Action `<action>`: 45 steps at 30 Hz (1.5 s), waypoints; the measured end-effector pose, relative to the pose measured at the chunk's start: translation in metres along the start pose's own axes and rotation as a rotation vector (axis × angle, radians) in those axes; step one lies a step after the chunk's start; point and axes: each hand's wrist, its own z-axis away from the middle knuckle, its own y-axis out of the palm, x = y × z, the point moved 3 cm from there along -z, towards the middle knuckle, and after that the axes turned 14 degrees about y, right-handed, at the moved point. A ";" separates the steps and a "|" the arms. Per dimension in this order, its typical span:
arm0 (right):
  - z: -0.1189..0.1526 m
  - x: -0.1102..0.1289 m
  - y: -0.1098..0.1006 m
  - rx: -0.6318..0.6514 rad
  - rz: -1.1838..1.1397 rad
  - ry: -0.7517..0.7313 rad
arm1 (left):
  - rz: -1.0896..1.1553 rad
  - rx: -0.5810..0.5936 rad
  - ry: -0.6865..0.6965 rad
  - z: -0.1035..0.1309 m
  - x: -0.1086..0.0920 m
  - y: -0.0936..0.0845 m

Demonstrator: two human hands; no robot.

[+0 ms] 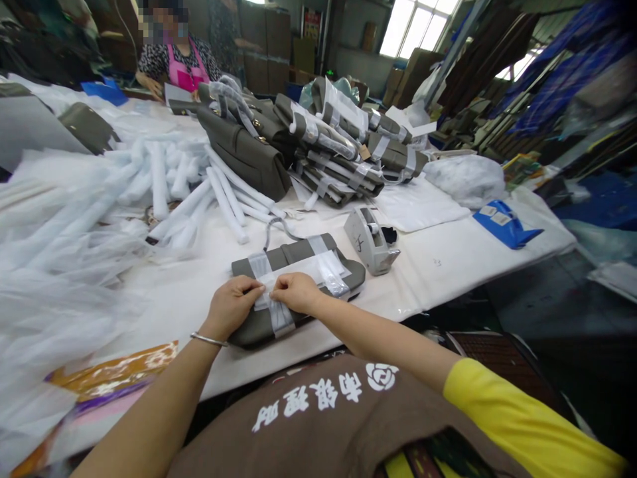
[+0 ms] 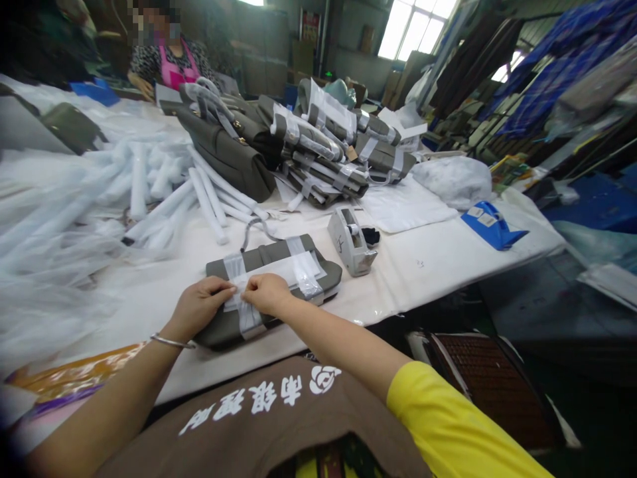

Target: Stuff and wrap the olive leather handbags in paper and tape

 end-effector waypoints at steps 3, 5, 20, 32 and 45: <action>0.001 0.006 -0.002 -0.004 0.103 0.024 | -0.012 -0.054 0.021 0.002 0.000 -0.003; 0.000 0.009 -0.004 0.002 0.142 0.031 | -0.044 -0.050 0.034 0.001 -0.001 -0.004; 0.003 0.013 -0.005 -0.031 0.220 0.002 | -0.394 0.142 0.265 0.011 -0.016 0.010; 0.007 0.010 -0.002 -0.086 0.200 -0.031 | -0.269 0.124 0.161 0.013 -0.010 0.013; 0.011 0.013 -0.021 -0.218 0.598 -0.551 | -0.407 0.131 0.191 0.012 -0.021 0.011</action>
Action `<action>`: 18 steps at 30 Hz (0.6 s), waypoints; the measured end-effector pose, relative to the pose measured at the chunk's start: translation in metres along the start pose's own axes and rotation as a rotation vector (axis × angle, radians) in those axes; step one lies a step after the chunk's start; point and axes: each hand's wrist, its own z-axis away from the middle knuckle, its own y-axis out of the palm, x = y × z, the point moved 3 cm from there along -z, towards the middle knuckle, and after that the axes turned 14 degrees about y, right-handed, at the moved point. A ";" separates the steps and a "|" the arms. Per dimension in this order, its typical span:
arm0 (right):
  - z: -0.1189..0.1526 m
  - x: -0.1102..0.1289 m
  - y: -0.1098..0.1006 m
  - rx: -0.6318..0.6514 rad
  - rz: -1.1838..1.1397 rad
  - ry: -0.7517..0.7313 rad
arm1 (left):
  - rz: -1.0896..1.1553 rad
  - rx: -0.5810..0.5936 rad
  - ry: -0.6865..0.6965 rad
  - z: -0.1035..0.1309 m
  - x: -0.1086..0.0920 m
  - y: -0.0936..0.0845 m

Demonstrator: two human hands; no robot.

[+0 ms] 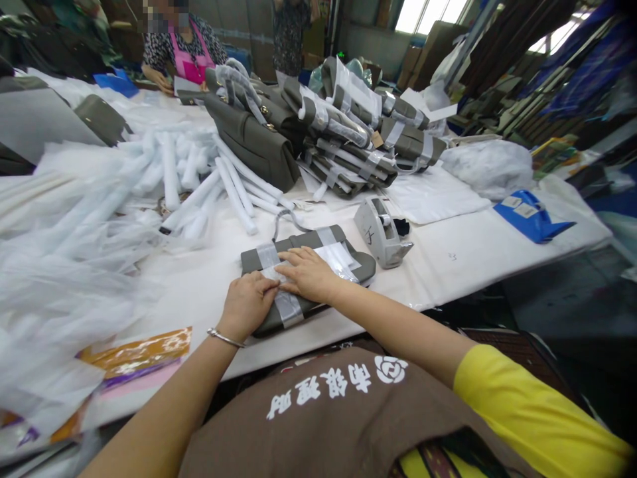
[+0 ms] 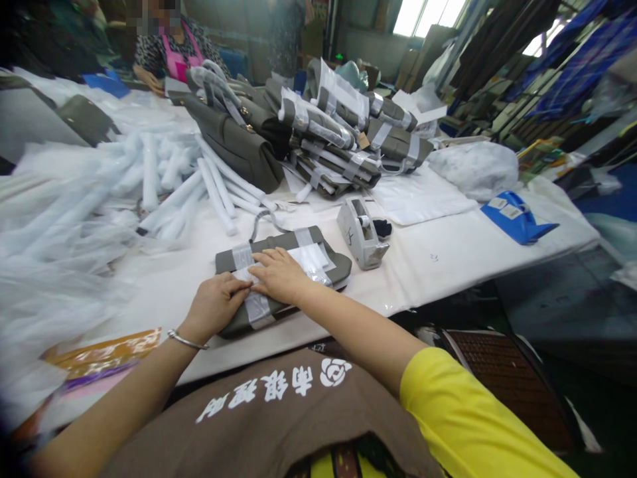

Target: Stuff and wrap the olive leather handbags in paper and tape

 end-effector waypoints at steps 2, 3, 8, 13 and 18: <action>-0.004 -0.007 0.008 0.013 -0.018 -0.059 | -0.013 0.002 0.001 0.001 -0.002 -0.001; -0.005 -0.010 0.012 0.013 -0.028 -0.074 | -0.024 0.001 0.002 0.001 -0.003 -0.002; -0.005 -0.011 0.021 -0.052 -0.057 -0.087 | -0.075 -0.092 -0.035 0.004 -0.004 -0.004; -0.002 -0.011 0.019 -0.097 -0.080 -0.057 | -0.077 -0.080 -0.082 0.005 0.003 0.002; -0.001 -0.012 0.019 -0.125 -0.089 -0.050 | -0.085 0.026 -0.097 0.003 0.004 0.003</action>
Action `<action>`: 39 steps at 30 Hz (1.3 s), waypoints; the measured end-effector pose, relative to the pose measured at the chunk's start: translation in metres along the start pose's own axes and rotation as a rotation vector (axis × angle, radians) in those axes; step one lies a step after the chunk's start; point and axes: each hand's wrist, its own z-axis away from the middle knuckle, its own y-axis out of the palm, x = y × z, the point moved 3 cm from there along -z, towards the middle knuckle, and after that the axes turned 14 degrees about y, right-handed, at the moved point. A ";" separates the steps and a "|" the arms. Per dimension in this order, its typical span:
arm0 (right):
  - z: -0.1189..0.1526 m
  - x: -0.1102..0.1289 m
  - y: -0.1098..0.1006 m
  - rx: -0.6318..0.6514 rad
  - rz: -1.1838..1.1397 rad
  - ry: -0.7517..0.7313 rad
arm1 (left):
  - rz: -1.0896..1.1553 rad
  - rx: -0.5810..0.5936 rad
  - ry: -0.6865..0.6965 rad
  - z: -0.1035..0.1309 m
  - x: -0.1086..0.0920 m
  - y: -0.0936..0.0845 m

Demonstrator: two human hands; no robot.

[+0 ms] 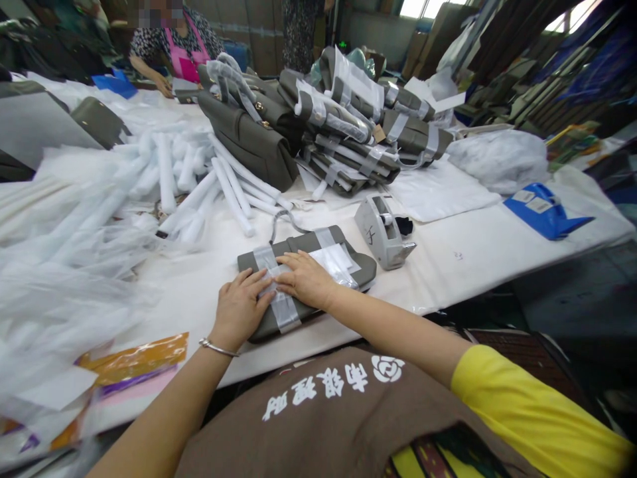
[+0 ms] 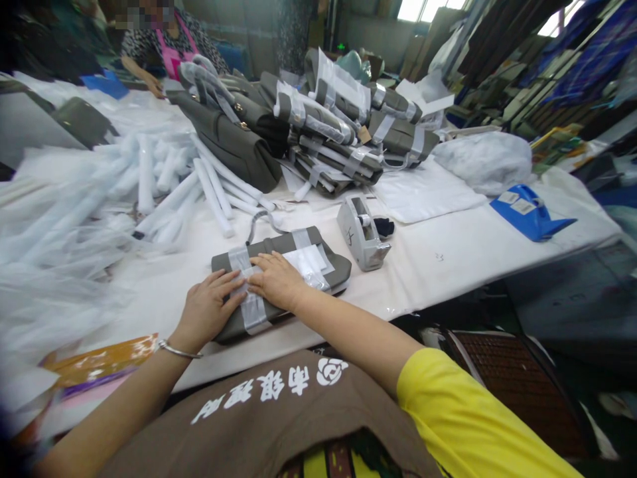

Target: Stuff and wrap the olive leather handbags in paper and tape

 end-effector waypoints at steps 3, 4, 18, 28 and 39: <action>0.000 0.000 -0.001 -0.008 -0.008 0.005 | -0.012 0.001 -0.018 -0.002 -0.003 -0.005; 0.000 0.001 -0.001 -0.009 -0.012 0.007 | -0.016 -0.003 -0.018 -0.002 -0.004 -0.006; -0.001 0.002 -0.002 -0.008 -0.017 0.012 | -0.035 -0.034 -0.015 -0.003 -0.006 -0.008; -0.003 -0.001 -0.009 0.113 -0.115 -0.025 | -0.031 -0.048 -0.018 -0.001 -0.008 -0.011; -0.003 0.001 -0.004 0.087 -0.086 0.035 | -0.018 -0.015 0.110 -0.002 -0.003 -0.011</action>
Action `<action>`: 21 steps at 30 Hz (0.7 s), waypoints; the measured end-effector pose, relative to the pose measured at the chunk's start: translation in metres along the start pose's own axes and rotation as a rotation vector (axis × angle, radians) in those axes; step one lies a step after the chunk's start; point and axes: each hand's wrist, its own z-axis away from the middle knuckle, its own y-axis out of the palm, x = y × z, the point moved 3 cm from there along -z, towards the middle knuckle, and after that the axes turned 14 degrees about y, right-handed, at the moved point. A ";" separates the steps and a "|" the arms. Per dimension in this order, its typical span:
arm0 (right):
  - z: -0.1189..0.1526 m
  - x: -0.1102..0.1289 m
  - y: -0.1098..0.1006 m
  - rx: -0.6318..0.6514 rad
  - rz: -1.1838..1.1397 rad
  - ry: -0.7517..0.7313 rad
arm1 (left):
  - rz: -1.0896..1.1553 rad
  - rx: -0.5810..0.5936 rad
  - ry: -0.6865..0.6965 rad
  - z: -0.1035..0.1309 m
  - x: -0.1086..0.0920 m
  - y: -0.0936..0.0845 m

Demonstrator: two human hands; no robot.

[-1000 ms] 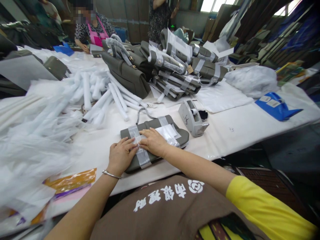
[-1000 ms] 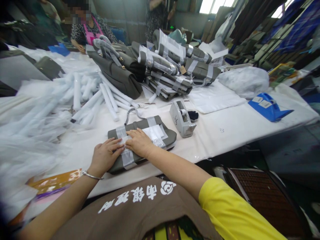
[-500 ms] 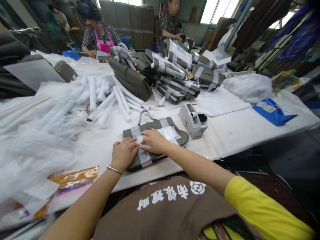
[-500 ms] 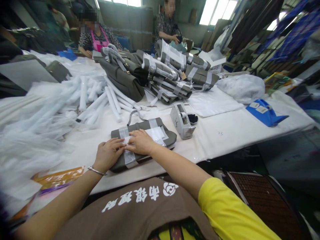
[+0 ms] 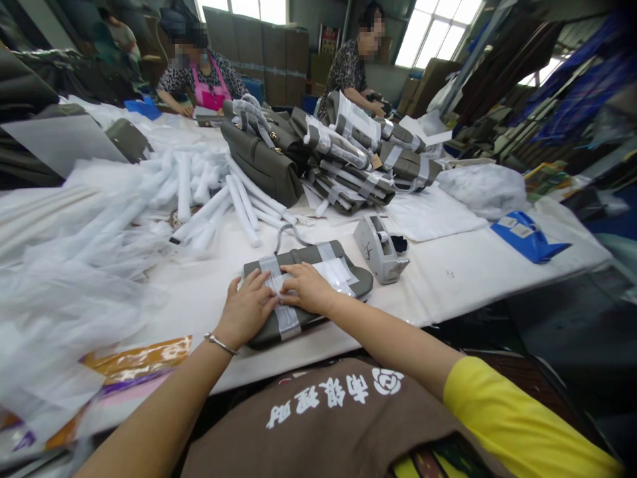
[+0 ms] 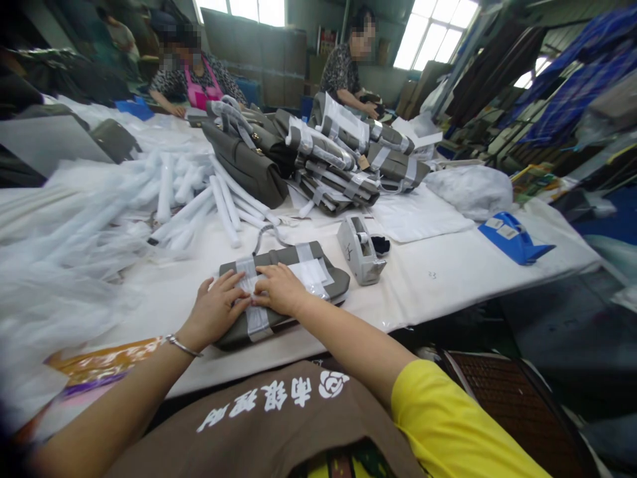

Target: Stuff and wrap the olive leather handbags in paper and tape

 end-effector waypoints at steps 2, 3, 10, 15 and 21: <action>0.001 0.000 0.000 -0.003 0.019 -0.008 | 0.055 0.024 0.036 0.000 0.003 0.003; 0.001 0.001 0.001 -0.003 0.028 -0.013 | 0.085 0.035 0.047 0.000 0.004 0.004; 0.000 0.002 0.002 0.010 0.069 -0.037 | 0.125 0.039 0.048 -0.002 0.007 0.004; -0.001 0.003 0.001 0.028 0.070 -0.046 | 0.127 0.009 0.056 -0.003 0.009 0.004; -0.001 0.002 0.001 0.044 0.063 -0.035 | 0.104 0.000 0.059 -0.004 0.012 0.007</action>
